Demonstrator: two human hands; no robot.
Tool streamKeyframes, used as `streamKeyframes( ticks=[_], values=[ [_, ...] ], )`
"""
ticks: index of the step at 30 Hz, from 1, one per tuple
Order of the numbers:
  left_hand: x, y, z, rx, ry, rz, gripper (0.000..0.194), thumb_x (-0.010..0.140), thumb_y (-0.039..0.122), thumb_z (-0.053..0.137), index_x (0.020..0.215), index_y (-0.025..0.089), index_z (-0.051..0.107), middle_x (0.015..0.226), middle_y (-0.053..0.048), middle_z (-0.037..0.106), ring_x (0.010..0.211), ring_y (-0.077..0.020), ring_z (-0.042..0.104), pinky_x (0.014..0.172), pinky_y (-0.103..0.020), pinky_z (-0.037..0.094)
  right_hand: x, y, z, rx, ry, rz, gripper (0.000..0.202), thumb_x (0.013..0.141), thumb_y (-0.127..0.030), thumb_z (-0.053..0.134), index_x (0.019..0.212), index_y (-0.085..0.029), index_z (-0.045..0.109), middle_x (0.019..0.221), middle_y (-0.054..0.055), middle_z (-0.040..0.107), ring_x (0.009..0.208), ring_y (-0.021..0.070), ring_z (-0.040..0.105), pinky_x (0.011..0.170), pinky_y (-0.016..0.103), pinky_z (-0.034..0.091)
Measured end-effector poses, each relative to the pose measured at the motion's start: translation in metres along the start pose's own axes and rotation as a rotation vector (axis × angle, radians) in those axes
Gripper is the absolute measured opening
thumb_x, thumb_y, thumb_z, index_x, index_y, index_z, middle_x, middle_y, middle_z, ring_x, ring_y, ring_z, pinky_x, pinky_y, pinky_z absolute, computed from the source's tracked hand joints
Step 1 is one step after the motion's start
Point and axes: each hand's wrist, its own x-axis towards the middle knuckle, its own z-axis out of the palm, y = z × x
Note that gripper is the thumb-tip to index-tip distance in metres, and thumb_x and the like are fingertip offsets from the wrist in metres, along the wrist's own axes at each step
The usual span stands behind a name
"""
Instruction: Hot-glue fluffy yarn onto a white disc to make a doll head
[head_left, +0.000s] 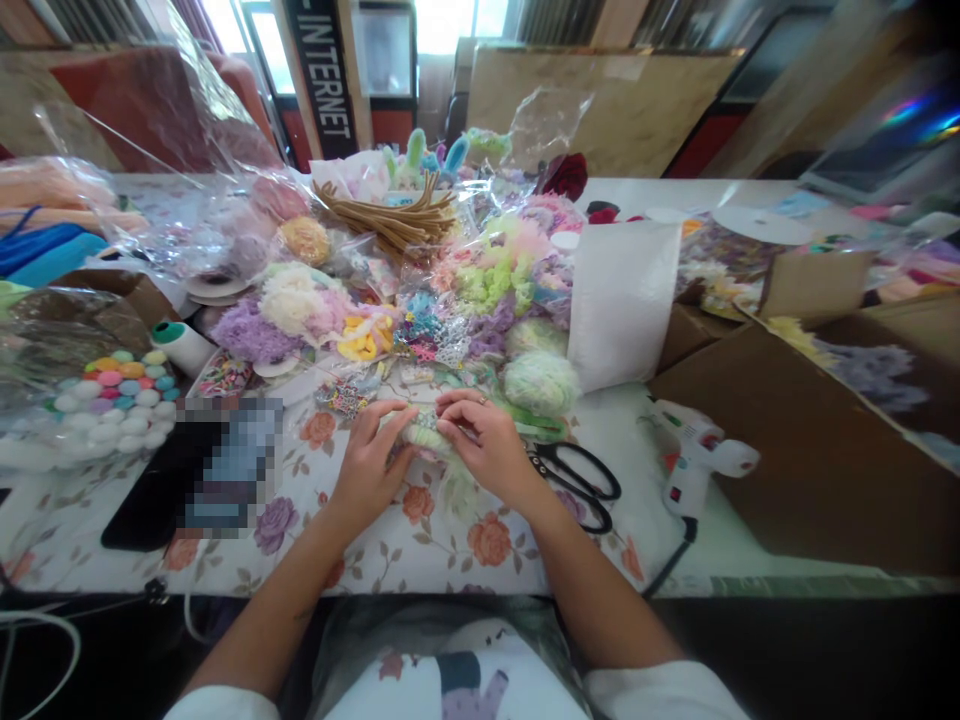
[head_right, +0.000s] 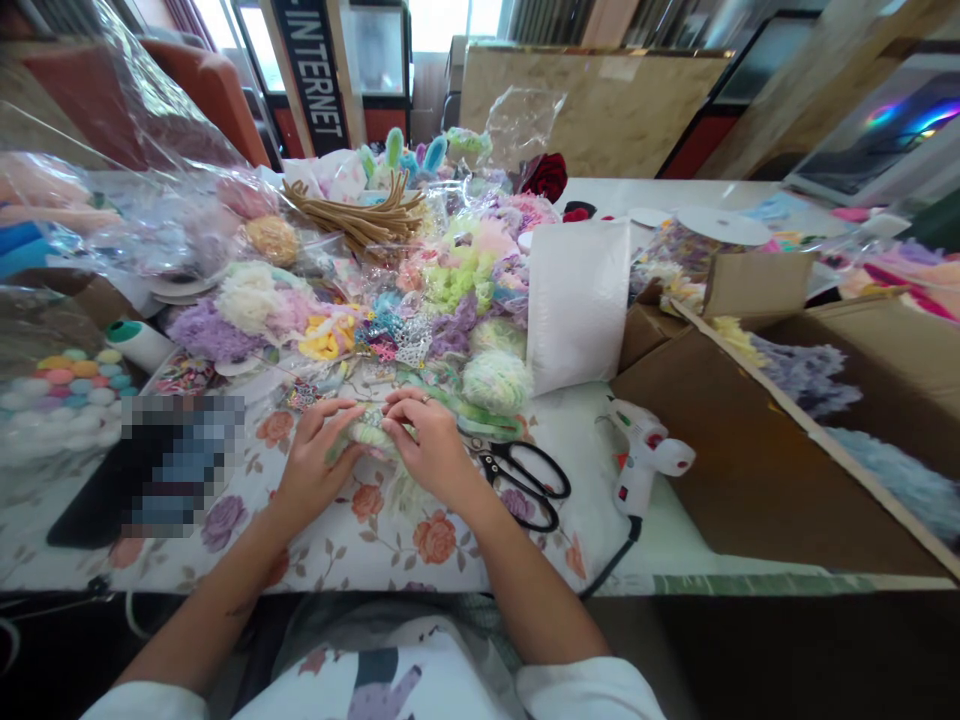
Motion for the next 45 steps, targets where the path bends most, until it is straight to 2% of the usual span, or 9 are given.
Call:
streamKeyframes(
  ticks=[15, 20, 22, 25, 28, 30, 35, 40, 45],
  values=[
    [0.004, -0.002, 0.003, -0.155, -0.013, -0.108, 0.028, 0.092, 0.024, 0.057, 0.12, 0.022, 0.058, 0.115, -0.009, 0.059, 0.11, -0.0209, 0.058, 0.098, -0.039, 0.049, 0.0, -0.004, -0.003, 0.024, 0.007, 0.078, 0.012, 0.084, -0.03, 0.067, 0.084, -0.02, 0.06, 0.103, 0.01, 0.066, 0.105, 0.0237, 0.063, 0.092, 0.038, 0.05],
    [0.005, -0.003, 0.004, -0.163, -0.01, -0.147, 0.027, 0.092, 0.025, 0.057, 0.118, 0.023, 0.06, 0.115, -0.008, 0.06, 0.109, -0.0207, 0.059, 0.098, -0.039, 0.049, -0.001, 0.004, -0.007, 0.07, -0.108, 0.2, 0.071, 0.067, -0.042, 0.083, 0.125, -0.023, 0.048, 0.124, 0.012, 0.059, 0.114, 0.0264, 0.059, 0.096, 0.042, 0.049],
    [0.006, -0.002, 0.004, -0.159, 0.001, -0.154, 0.026, 0.091, 0.025, 0.058, 0.116, 0.023, 0.061, 0.114, -0.007, 0.061, 0.108, -0.0205, 0.06, 0.098, -0.038, 0.05, -0.001, 0.006, -0.007, 0.06, -0.173, 0.259, 0.084, 0.062, -0.044, 0.086, 0.132, -0.022, 0.044, 0.126, 0.013, 0.058, 0.117, 0.0283, 0.057, 0.096, 0.043, 0.048],
    [0.006, -0.003, 0.005, -0.143, 0.011, -0.138, 0.026, 0.09, 0.026, 0.06, 0.116, 0.023, 0.062, 0.112, -0.007, 0.062, 0.108, -0.0203, 0.06, 0.096, -0.036, 0.051, 0.0, 0.007, -0.003, 0.056, -0.197, 0.316, 0.069, 0.063, -0.042, 0.084, 0.122, -0.019, 0.055, 0.113, 0.009, 0.065, 0.103, 0.0266, 0.062, 0.086, 0.038, 0.05],
    [0.006, -0.006, 0.005, -0.134, 0.002, -0.126, 0.027, 0.091, 0.025, 0.059, 0.117, 0.022, 0.061, 0.113, -0.008, 0.062, 0.107, -0.0199, 0.061, 0.095, -0.036, 0.051, 0.001, 0.008, 0.005, 0.133, -0.15, 0.332, 0.041, 0.068, -0.035, 0.079, 0.102, -0.017, 0.067, 0.09, 0.003, 0.068, 0.081, 0.0203, 0.063, 0.07, 0.03, 0.048],
    [0.006, -0.007, 0.006, -0.137, -0.007, -0.13, 0.027, 0.091, 0.025, 0.058, 0.118, 0.022, 0.061, 0.113, -0.008, 0.061, 0.108, -0.02, 0.06, 0.096, -0.036, 0.051, 0.001, 0.01, 0.01, 0.183, -0.106, 0.327, 0.033, 0.069, -0.031, 0.077, 0.098, -0.016, 0.069, 0.084, 0.001, 0.069, 0.076, 0.0185, 0.062, 0.067, 0.028, 0.047],
    [0.007, -0.008, 0.005, -0.144, -0.018, -0.137, 0.031, 0.089, 0.026, 0.06, 0.121, 0.022, 0.06, 0.116, -0.009, 0.061, 0.111, -0.0215, 0.06, 0.099, -0.039, 0.05, 0.0, 0.013, 0.014, 0.187, -0.033, 0.294, 0.03, 0.069, -0.029, 0.075, 0.095, -0.017, 0.071, 0.084, 0.001, 0.071, 0.075, 0.0184, 0.062, 0.066, 0.027, 0.045],
    [0.017, -0.01, -0.011, -0.148, -0.056, -0.171, 0.039, 0.088, 0.031, 0.063, 0.126, 0.023, 0.057, 0.127, -0.01, 0.058, 0.121, -0.0234, 0.055, 0.106, -0.042, 0.044, 0.001, 0.011, 0.013, 0.182, -0.042, 0.295, 0.03, 0.069, -0.031, 0.075, 0.095, -0.017, 0.071, 0.082, 0.001, 0.071, 0.073, 0.0181, 0.062, 0.064, 0.027, 0.045],
    [0.048, -0.014, -0.022, -0.397, -0.161, -0.204, 0.026, 0.093, 0.038, 0.054, 0.107, 0.02, 0.066, 0.115, -0.011, 0.065, 0.111, -0.0221, 0.06, 0.097, -0.037, 0.049, 0.001, 0.015, 0.015, 0.217, -0.039, 0.296, 0.041, 0.066, -0.031, 0.077, 0.104, -0.019, 0.066, 0.094, 0.003, 0.07, 0.081, 0.0198, 0.063, 0.071, 0.029, 0.048]
  ],
)
